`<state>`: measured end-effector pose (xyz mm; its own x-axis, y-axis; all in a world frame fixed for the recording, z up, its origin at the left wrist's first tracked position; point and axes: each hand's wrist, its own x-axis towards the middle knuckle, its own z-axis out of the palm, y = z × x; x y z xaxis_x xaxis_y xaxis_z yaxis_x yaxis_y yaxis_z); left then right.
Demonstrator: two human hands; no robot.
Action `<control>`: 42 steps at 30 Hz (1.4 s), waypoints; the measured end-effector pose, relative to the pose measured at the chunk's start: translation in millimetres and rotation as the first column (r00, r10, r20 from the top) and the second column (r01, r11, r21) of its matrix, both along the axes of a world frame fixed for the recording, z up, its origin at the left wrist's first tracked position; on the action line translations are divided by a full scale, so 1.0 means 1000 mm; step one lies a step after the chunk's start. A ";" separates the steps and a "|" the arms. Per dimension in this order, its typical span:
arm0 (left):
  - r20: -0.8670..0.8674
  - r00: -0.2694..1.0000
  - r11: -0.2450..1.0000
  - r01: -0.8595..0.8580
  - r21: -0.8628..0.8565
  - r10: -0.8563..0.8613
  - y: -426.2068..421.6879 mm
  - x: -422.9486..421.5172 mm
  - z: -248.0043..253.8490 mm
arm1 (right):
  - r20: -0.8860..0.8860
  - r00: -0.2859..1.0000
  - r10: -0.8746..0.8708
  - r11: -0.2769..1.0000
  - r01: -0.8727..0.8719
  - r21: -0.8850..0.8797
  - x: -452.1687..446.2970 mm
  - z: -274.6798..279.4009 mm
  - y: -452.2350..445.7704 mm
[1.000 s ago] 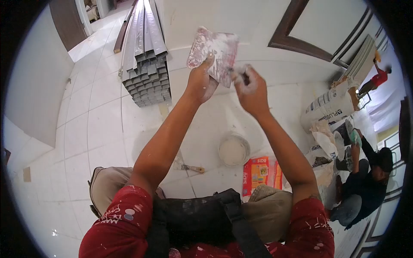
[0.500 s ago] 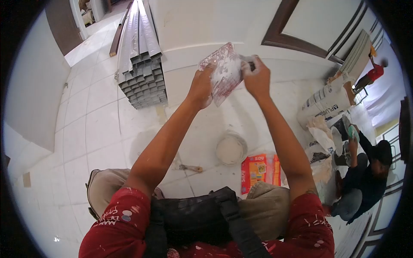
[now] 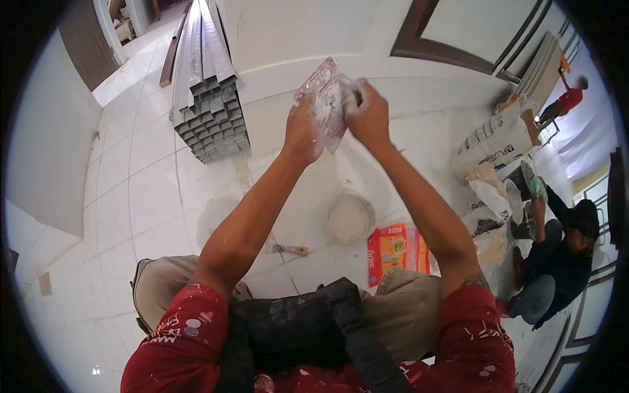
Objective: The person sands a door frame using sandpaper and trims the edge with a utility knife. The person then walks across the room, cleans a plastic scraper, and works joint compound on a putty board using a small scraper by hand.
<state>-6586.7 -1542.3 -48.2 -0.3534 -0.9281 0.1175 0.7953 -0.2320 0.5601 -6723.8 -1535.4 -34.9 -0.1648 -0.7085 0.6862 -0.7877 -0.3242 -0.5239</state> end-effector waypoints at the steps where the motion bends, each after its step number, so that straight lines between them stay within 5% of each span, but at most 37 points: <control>1: 0.022 1.000 1.000 -0.008 -0.020 0.008 -0.004 0.001 0.003 | -0.051 0.997 0.061 0.992 -0.066 -0.103 0.004 -0.004 0.004; 3: -0.010 0.999 0.996 0.048 -0.070 -0.049 -0.015 0.006 -0.002 | -0.155 0.975 0.161 0.937 -0.200 -0.285 0.011 -0.021 0.009; 4: -0.023 0.997 0.993 0.078 -0.088 -0.080 -0.015 0.010 -0.002 | -0.139 0.983 0.119 0.964 -0.148 -0.221 0.002 -0.012 0.000; 5: -0.034 0.997 0.994 0.069 -0.080 -0.072 -0.013 0.010 -0.004 | 0.075 0.988 0.135 0.991 -0.136 0.009 -0.012 -0.002 -0.004; 6: -0.045 0.996 0.995 0.068 -0.069 -0.071 -0.006 0.008 0.002 | 0.027 0.996 0.080 0.997 -0.080 -0.001 -0.011 -0.002 -0.001; 10: -0.003 0.999 0.999 0.044 -0.029 -0.044 -0.009 0.010 0.007 | -0.213 0.973 0.087 0.947 -0.148 -0.286 0.008 -0.017 0.001; 13: -0.017 1.000 1.000 0.017 0.010 -0.017 -0.006 0.004 0.005 | 0.137 0.990 0.026 0.990 -0.045 0.134 -0.014 0.012 -0.013; 15: -0.028 0.997 0.996 0.076 -0.053 -0.077 -0.019 0.008 -0.011 | -0.049 0.997 0.059 0.990 -0.065 -0.128 -0.001 -0.006 -0.008; 18: -0.055 0.997 0.998 0.050 -0.034 -0.052 -0.015 0.004 0.001 | -0.154 0.983 0.100 0.975 -0.128 -0.180 0.001 -0.013 -0.005; 19: -0.064 0.998 1.000 0.028 0.003 -0.028 -0.009 0.004 0.003 | 0.054 0.995 0.085 0.995 -0.088 0.049 -0.014 0.002 -0.007; 21: -0.055 0.998 0.999 0.040 -0.034 -0.042 -0.005 0.008 0.003 | 0.059 0.998 -0.019 1.000 0.019 0.006 -0.014 0.000 -0.013; 23: -0.071 0.995 0.996 0.062 -0.065 -0.067 -0.007 0.008 0.004 | -0.204 0.976 0.075 0.974 -0.115 -0.195 0.011 -0.016 0.005; 24: -0.087 0.993 0.994 0.074 -0.076 -0.080 -0.012 0.009 0.003 | -0.163 0.975 0.148 0.955 -0.184 -0.231 0.016 -0.016 0.007; 27: -0.066 0.997 0.998 0.036 -0.060 -0.040 -0.007 0.005 0.000 | 0.164 0.986 0.035 0.995 -0.050 0.087 -0.017 0.016 -0.010; 30: 0.015 1.000 1.000 -0.002 0.005 0.001 -0.014 0.010 0.000 | -0.133 0.986 0.098 0.972 -0.123 -0.199 0.010 -0.021 -0.001; 32: 0.021 1.000 1.000 -0.003 0.013 0.003 -0.020 0.012 -0.005 | -0.060 0.990 0.125 0.963 -0.136 -0.231 0.000 -0.025 -0.015; 33: -0.014 1.000 1.000 0.005 -0.004 -0.005 -0.016 0.006 -0.005 | 0.088 0.989 0.118 0.992 -0.114 -0.053 -0.018 -0.010 -0.018; 37: 0.013 0.999 0.999 0.032 -0.032 -0.032 -0.013 0.015 0.002 | -0.100 0.992 0.081 0.994 -0.088 -0.065 0.010 -0.017 0.009; 38: 0.004 1.000 0.999 0.025 -0.033 -0.025 -0.013 0.012 0.000 | -0.054 0.989 0.139 0.975 -0.146 -0.169 0.001 -0.024 -0.004; 41: -0.005 1.000 0.999 0.026 -0.027 -0.026 -0.016 0.003 -0.015 | 0.171 0.984 0.059 0.998 -0.064 0.026 -0.012 -0.002 -0.009; 42: 0.006 0.999 0.999 0.042 -0.024 -0.042 -0.018 0.004 -0.017 | 0.000 0.997 0.078 0.989 -0.077 -0.128 -0.004 -0.015 -0.008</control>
<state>-6582.5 -1560.7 -65.5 -0.3931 -0.9092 0.1370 0.7817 -0.2520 0.5705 -6728.2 -1542.9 -49.7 -0.1162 -0.6256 0.7714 -0.7551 -0.4489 -0.4778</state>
